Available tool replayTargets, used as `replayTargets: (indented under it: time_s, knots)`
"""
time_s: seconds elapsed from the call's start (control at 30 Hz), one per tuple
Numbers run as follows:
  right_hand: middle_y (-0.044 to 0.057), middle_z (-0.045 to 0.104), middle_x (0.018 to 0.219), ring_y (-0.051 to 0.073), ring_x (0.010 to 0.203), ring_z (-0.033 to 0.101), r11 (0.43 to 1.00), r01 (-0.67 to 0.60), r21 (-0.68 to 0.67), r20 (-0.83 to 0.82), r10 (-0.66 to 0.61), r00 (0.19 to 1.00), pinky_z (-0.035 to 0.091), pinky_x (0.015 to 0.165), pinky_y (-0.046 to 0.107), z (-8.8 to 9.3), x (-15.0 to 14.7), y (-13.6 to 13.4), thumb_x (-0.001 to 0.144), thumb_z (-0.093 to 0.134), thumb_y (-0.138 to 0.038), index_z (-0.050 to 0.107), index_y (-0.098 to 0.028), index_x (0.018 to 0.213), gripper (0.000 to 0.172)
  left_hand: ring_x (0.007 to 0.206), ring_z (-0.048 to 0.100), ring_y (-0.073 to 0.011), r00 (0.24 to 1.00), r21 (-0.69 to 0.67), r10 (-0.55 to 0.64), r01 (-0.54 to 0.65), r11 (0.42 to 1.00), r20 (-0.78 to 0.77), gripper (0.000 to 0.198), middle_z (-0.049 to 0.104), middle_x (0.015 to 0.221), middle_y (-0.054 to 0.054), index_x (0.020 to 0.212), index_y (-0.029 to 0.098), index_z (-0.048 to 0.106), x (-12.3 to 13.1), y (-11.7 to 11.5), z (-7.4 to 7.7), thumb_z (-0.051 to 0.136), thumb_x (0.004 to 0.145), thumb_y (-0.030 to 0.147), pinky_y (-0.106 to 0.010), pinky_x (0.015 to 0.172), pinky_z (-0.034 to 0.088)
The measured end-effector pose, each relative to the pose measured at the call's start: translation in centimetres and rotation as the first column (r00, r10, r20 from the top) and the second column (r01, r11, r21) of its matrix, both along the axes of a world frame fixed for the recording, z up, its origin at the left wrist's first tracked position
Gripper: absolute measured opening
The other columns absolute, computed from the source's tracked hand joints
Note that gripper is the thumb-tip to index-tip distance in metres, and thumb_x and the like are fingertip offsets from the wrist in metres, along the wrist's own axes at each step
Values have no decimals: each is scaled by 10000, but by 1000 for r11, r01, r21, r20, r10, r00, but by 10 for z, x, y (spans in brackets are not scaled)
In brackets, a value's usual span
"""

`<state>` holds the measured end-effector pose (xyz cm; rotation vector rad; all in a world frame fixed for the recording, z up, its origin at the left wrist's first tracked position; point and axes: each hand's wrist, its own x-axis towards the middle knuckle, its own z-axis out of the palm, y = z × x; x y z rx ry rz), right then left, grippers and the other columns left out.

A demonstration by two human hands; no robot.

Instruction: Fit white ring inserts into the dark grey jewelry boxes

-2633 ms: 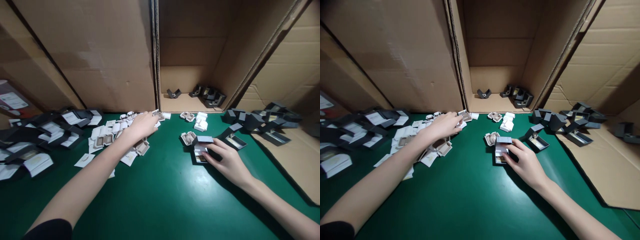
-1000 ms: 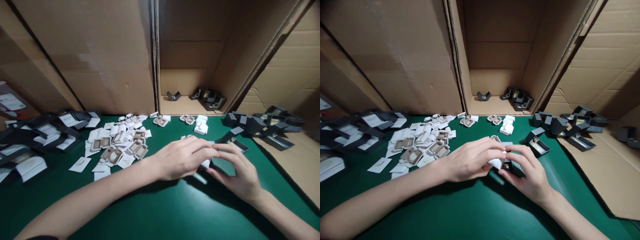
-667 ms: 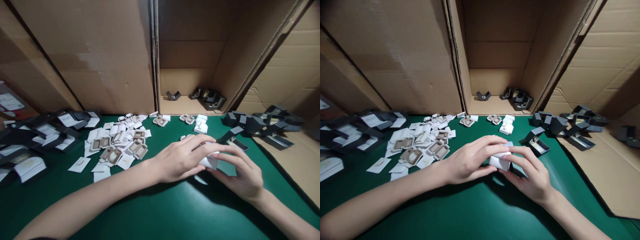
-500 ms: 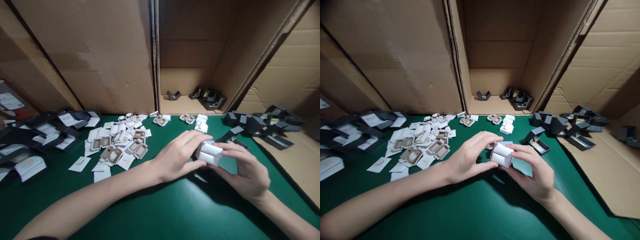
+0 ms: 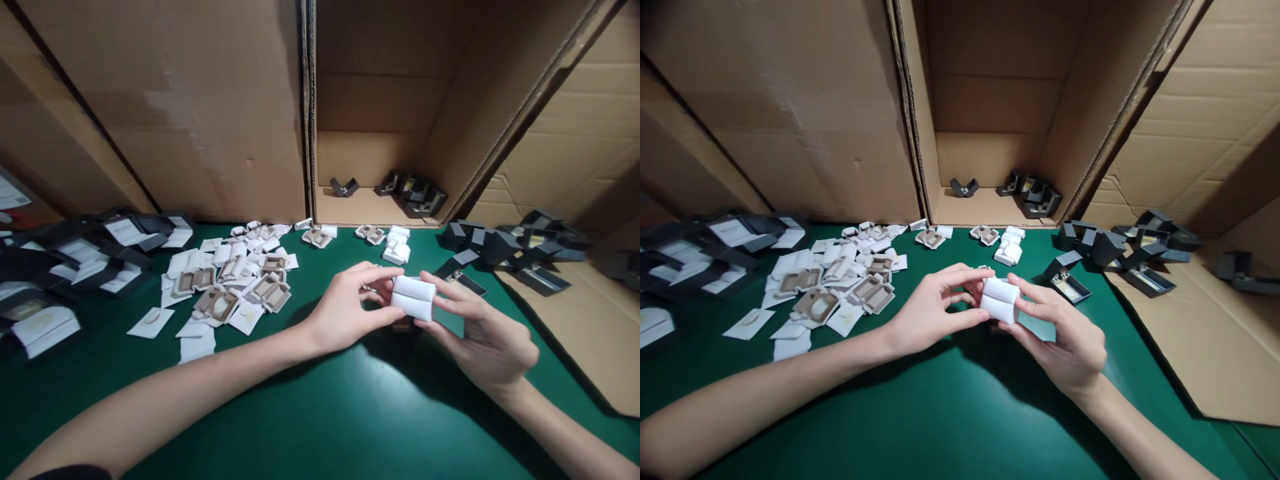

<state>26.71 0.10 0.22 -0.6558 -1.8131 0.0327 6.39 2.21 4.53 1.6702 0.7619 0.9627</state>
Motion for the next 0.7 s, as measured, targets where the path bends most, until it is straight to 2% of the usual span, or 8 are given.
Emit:
replayTargets:
  time_s: [0.13, 0.27, 0.37, 0.47, 0.53, 0.6, 0.7]
  knots:
    - [141, 677, 1148, 302, 1043, 658, 1000, -12, -21, -21, 12, 1000, 589, 818, 422, -1, -1, 0, 623, 756, 26, 646, -175, 1061, 494, 891, 596, -133, 998, -83, 6, -2, 997, 57, 445, 580, 1012, -69, 1166, 106, 624, 2, 0, -1, 724, 735, 151, -284, 832, 546]
    - [126, 669, 1128, 302, 1052, 650, 997, -40, -66, -26, 38, 999, 580, 819, 459, -4, 0, 1, 645, 743, 6, 605, -205, 1113, 531, 909, 590, -138, 997, -67, 9, -3, 998, 79, 433, 576, 1018, -67, 1167, 128, 620, 3, 1, -8, 717, 746, 160, -297, 849, 537]
    - [112, 646, 1112, 283, 1057, 634, 991, -67, -116, -17, 66, 998, 564, 823, 463, -4, 0, 3, 667, 723, -6, 534, -234, 1202, 612, 900, 586, -142, 997, 21, -15, 13, 1000, 78, 434, 565, 999, -55, 1186, 154, 599, 3, 1, -13, 708, 767, 190, -306, 847, 532]
    - [111, 630, 1071, 257, 1000, 627, 992, -19, -122, 107, 32, 994, 550, 773, 413, -1, 2, 4, 676, 724, -37, 552, -227, 1162, 549, 898, 575, -150, 999, 193, -1, -9, 981, 50, 436, 547, 1006, -50, 1210, 195, 560, 2, 1, -17, 690, 794, 233, -308, 827, 530]
    - [115, 622, 1052, 248, 968, 620, 993, 8, -119, 181, 13, 983, 535, 747, 392, 1, 3, 4, 684, 722, -60, 566, -214, 1113, 482, 962, 557, -182, 998, 330, 68, -70, 941, 17, 545, 519, 1087, -63, 1247, 229, 509, 1, 2, -23, 736, 755, 288, -338, 846, 521]
    - [121, 618, 1052, 251, 965, 610, 993, 20, -119, 218, 7, 976, 521, 759, 397, 3, 4, 4, 690, 715, -75, 560, -204, 1075, 434, 1075, 515, -237, 988, 432, 148, -119, 894, -34, 780, 451, 1222, -91, 1323, 255, 412, 0, 5, -32, 811, 661, 358, -403, 910, 495]
    - [122, 623, 1049, 250, 961, 608, 990, 27, -138, 263, 10, 965, 509, 766, 393, 3, 1, 3, 706, 701, -92, 557, -196, 993, 337, 1253, 400, -322, 974, 453, 155, -66, 889, -163, 1113, 301, 1391, -146, 1439, 259, 199, 0, 9, -47, 860, 559, 428, -502, 1025, 408]
